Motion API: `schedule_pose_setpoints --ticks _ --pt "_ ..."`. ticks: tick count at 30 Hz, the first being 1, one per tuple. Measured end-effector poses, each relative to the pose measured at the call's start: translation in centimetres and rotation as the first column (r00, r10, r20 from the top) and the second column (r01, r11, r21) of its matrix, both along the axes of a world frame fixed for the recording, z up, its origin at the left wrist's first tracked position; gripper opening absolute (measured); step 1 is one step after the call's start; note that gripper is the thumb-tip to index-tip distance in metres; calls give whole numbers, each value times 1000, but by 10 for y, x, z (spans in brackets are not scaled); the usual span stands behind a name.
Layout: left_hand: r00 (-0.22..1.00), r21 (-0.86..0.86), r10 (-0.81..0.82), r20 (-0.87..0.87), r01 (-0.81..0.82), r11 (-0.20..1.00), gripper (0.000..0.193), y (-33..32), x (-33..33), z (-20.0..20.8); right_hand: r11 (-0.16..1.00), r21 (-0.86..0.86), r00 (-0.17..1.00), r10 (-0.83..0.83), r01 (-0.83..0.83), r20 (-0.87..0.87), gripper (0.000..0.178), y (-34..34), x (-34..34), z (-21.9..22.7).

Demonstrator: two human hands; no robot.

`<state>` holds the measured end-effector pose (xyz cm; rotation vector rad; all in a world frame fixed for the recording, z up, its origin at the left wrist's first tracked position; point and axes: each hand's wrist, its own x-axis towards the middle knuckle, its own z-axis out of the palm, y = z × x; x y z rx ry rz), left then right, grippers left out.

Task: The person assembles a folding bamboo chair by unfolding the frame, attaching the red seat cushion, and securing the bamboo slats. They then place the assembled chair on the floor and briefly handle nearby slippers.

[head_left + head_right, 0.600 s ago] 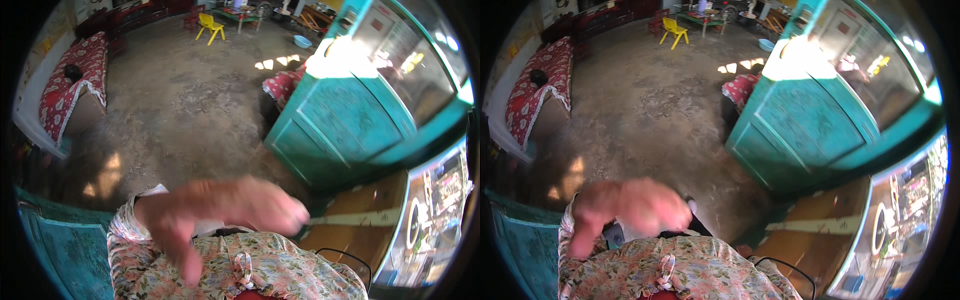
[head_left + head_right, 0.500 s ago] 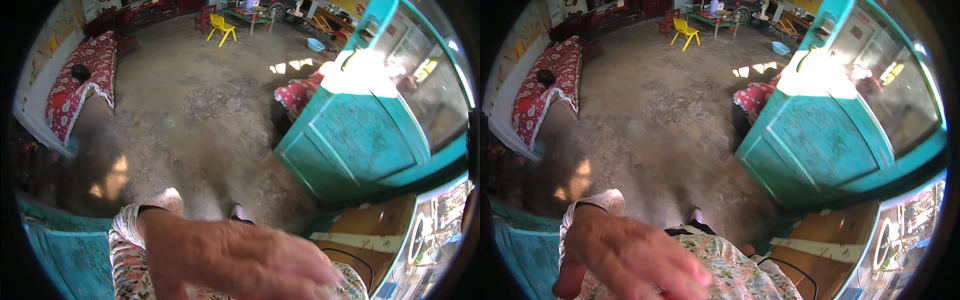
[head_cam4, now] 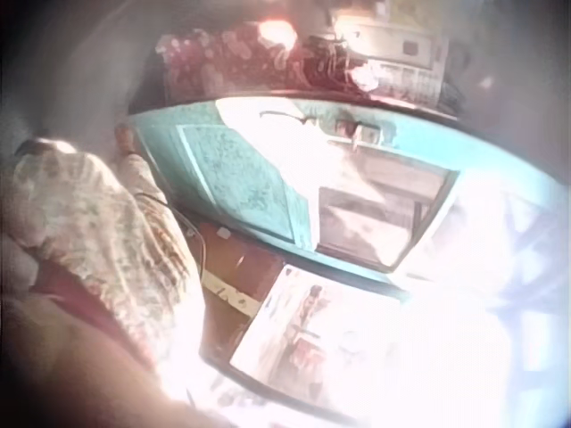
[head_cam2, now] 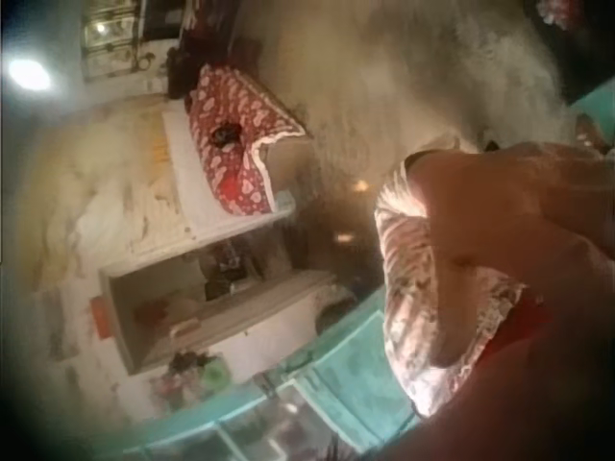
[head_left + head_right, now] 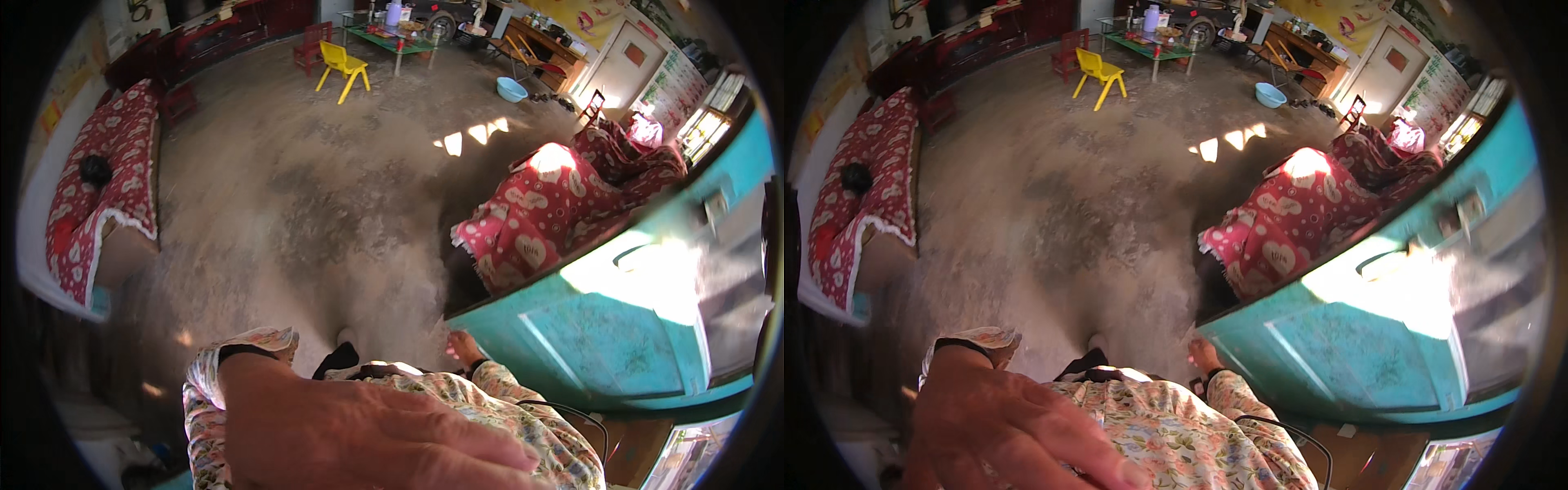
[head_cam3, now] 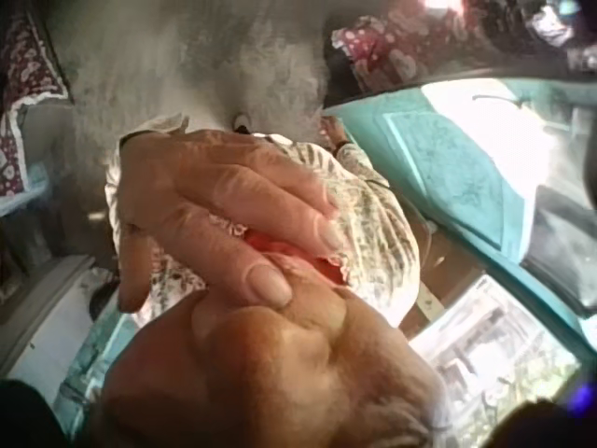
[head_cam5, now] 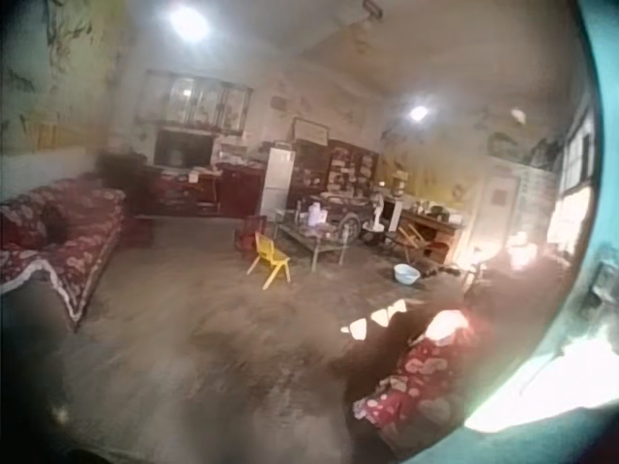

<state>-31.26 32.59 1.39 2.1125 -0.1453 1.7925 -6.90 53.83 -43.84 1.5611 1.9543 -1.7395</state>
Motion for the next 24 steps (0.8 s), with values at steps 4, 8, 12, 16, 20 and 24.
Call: schedule_pose_setpoints --ticks 4,8,12,16,20,24 --pt "896 -15 -211 390 235 972 66 92 -43 11 972 85 964 202 -219 171 19 22 0 -10" --pt "915 -125 -394 82 402 907 61 200 -150 9 953 140 954 244 -269 174 17 44 -8 -30" --pt "936 -605 -201 -288 -15 796 42 300 -263 -9 854 283 899 404 -436 168 23 117 -58 -62" --pt "942 -899 259 -214 -294 325 45 422 -356 -113 575 562 776 592 -595 217 28 226 -147 -74" --pt "777 -905 474 -415 -300 -301 48 426 -493 -259 1000 -20 988 -26 23 -149 31 351 -256 -39" --pt "669 -775 530 -522 -112 -622 42 344 -583 -404 961 62 958 -259 268 -126 35 477 -336 -13"
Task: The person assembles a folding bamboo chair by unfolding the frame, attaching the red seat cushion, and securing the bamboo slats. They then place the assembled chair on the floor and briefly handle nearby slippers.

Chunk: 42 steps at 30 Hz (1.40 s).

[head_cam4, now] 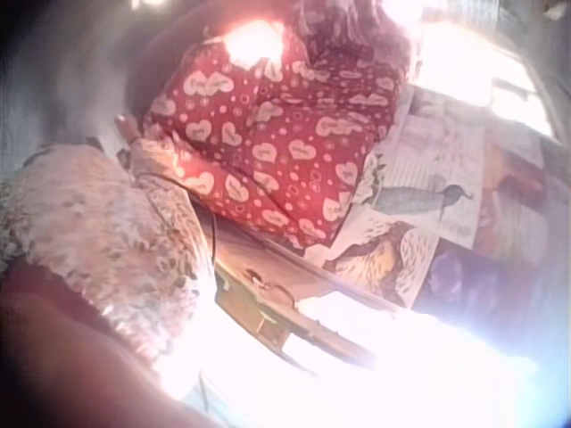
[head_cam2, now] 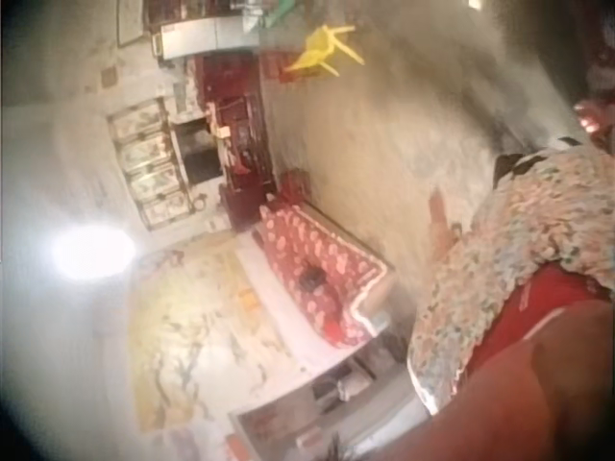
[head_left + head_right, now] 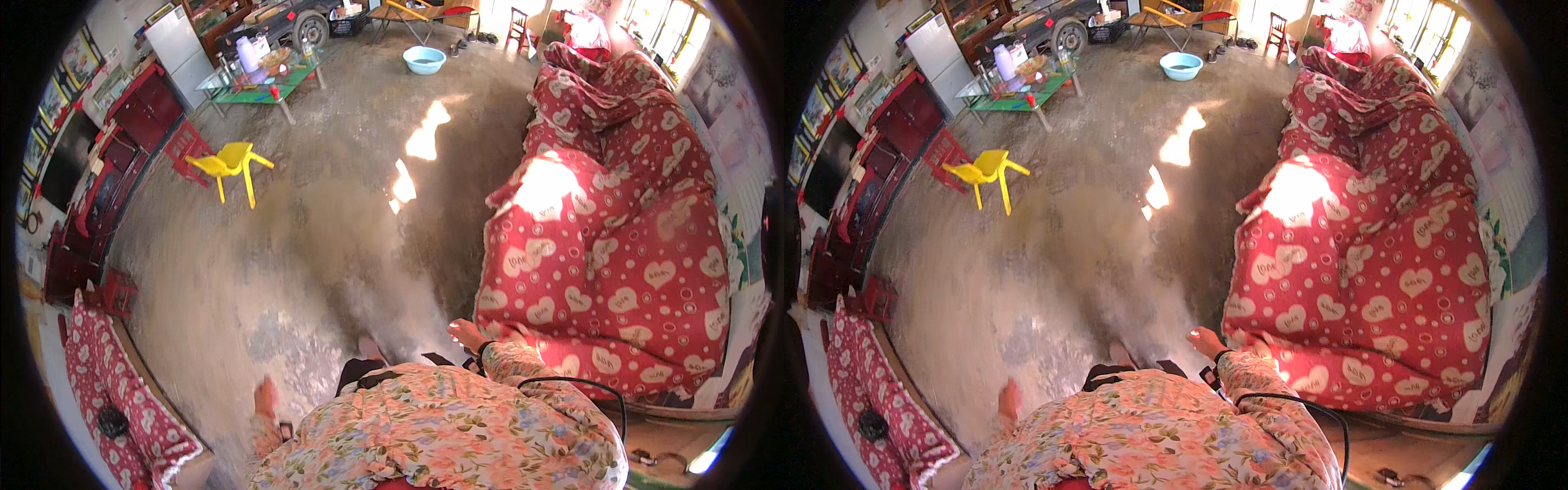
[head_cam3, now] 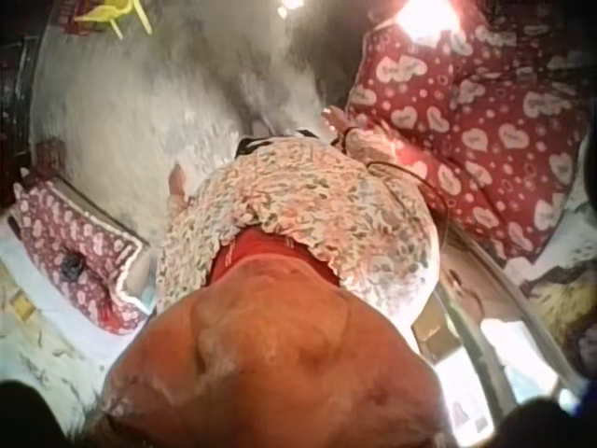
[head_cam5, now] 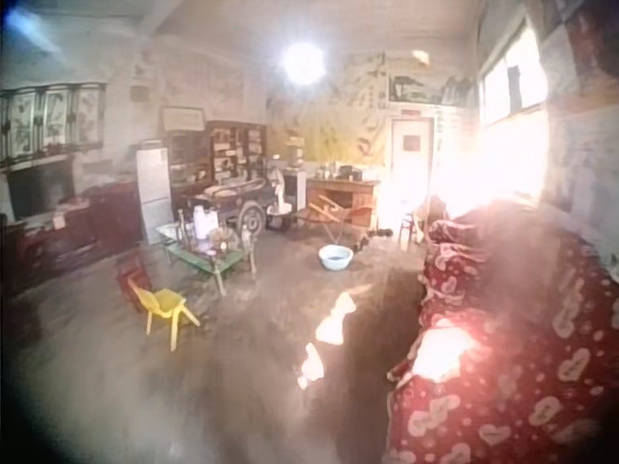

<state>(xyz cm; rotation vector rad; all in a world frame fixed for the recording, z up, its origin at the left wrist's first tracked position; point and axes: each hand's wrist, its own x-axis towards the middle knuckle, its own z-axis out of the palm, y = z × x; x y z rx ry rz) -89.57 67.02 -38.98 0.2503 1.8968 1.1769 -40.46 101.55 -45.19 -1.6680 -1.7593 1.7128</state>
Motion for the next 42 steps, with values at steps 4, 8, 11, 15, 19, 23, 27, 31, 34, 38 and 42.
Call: schedule_pose_setpoints --ticks 4,8,11,15,19,23,27,31,34,38,42 --pt "944 -411 328 -11 -304 859 51 -28 -75 -76 989 9 988 -149 149 42 31 111 -38 -16" --pt "980 -300 -21 -198 -41 953 45 106 -175 -119 977 210 956 -99 40 277 27 159 -41 -21" --pt "842 -176 -290 -454 234 956 34 325 -233 -103 969 -28 905 -217 244 366 32 179 -54 -10" --pt "967 100 -214 -138 229 968 30 610 -227 -11 882 -176 839 -328 436 435 34 206 -85 -35" --pt "875 327 -407 -262 478 816 36 797 -202 35 990 -1 920 -127 138 371 36 300 -89 -85" --pt "819 -18 -553 -152 557 830 35 850 -234 0 961 -62 949 -254 269 188 34 476 -139 -57" --pt "663 -405 -741 -104 652 640 29 834 -292 -40 903 -103 908 -418 416 4 26 679 -195 29" --pt "871 -586 -473 133 454 671 29 868 -331 -66 821 24 816 -564 571 -124 24 833 -234 64" --pt "858 -572 -501 110 467 674 29 961 -361 -92 801 17 795 -591 598 -138 21 901 -236 54" --pt "832 -441 -555 -11 495 749 29 1178 -385 -99 710 -115 718 -694 695 53 21 933 -221 50" --pt "686 -145 -670 -283 660 737 25 1467 -327 -46 818 -130 800 -493 560 343 27 933 -197 45"
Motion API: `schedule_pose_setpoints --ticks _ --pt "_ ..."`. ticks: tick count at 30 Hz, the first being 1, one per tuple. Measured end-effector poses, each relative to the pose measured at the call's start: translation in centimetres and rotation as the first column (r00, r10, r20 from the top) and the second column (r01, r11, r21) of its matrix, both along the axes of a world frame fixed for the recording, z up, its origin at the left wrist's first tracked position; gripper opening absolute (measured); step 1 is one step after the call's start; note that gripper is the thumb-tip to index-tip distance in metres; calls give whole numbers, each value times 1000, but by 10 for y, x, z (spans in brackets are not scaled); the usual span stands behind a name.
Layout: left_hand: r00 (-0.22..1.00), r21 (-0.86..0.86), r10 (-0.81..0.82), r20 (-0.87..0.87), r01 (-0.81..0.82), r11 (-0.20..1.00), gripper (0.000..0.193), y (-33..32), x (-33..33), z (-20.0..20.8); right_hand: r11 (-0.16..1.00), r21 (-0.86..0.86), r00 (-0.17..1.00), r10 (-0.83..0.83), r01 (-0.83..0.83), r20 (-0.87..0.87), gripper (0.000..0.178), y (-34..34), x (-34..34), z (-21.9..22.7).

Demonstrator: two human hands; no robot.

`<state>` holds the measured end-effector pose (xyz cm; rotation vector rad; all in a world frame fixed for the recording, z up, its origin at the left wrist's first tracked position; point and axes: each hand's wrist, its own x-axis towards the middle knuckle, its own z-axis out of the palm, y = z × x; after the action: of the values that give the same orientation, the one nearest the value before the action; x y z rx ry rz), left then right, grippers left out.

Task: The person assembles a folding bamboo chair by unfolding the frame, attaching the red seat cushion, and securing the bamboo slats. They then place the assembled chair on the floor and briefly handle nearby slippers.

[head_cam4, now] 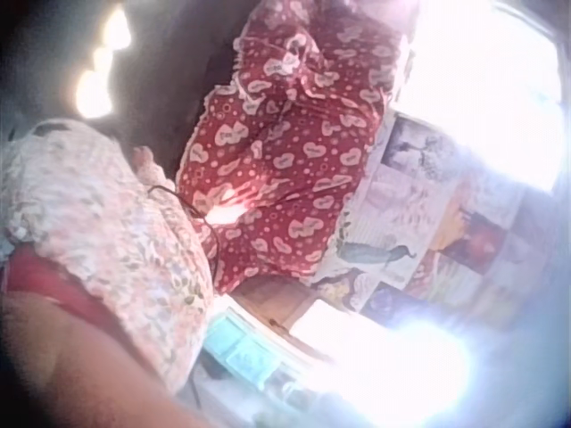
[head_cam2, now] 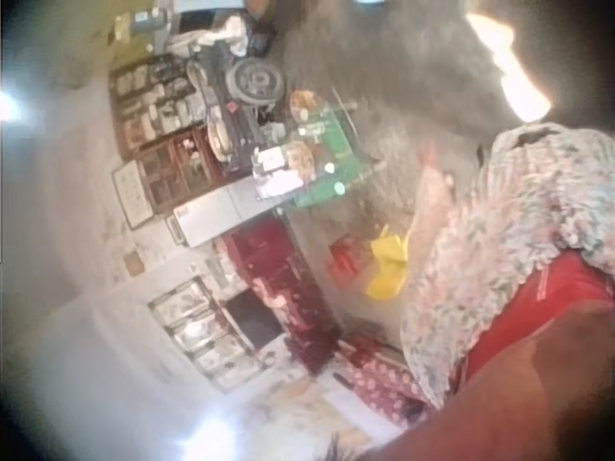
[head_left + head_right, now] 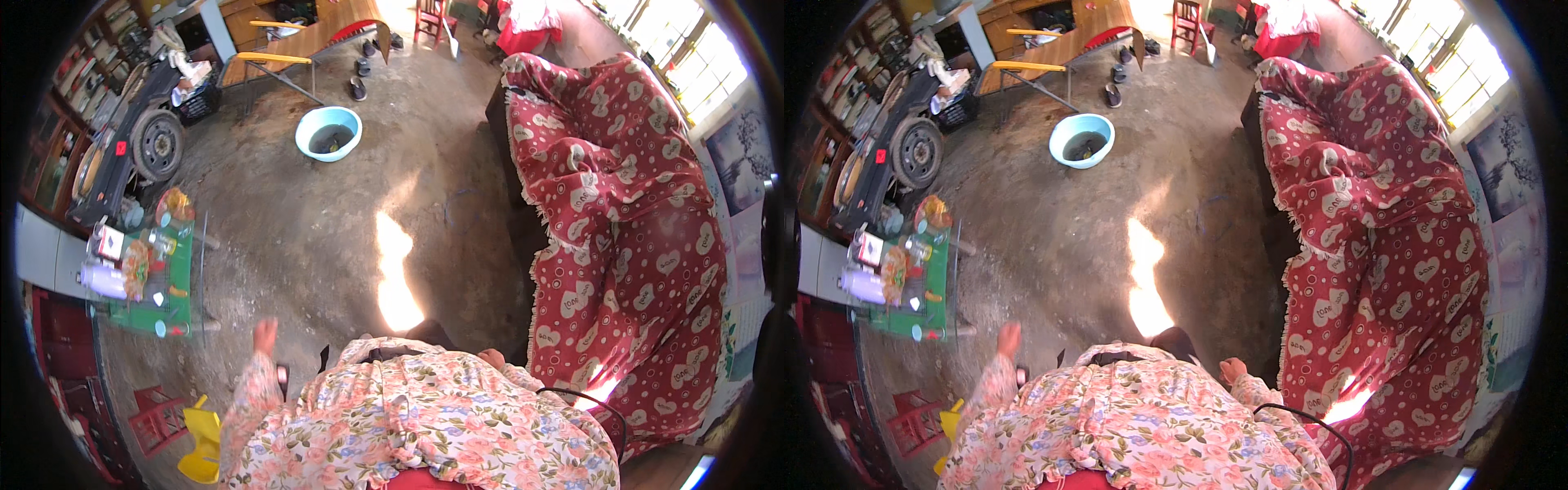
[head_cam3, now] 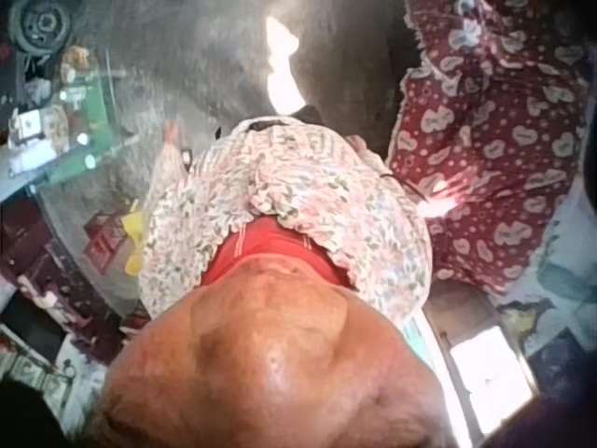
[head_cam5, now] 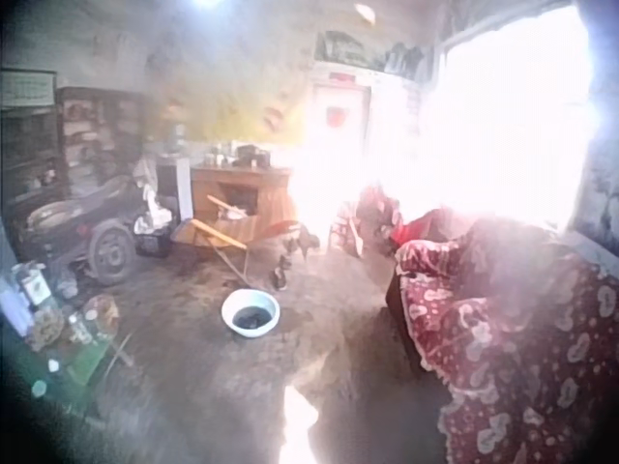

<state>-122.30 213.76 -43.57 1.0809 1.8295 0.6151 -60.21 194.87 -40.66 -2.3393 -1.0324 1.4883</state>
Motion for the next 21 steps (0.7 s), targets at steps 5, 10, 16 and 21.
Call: schedule_pose_setpoints --ticks 5,10,16,21 --pt "930 269 -158 332 67 961 30 265 152 89 998 14 984 52 -55 172 34 49 31 -73" --pt "948 14 -208 242 211 977 25 346 204 62 866 161 873 435 -473 221 26 219 81 -88" --pt "973 -369 -68 223 149 918 22 352 148 23 889 251 905 -307 384 -296 27 529 154 20" --pt "998 -547 -49 -48 15 837 29 449 136 -10 836 252 865 -421 487 -273 29 694 193 46"
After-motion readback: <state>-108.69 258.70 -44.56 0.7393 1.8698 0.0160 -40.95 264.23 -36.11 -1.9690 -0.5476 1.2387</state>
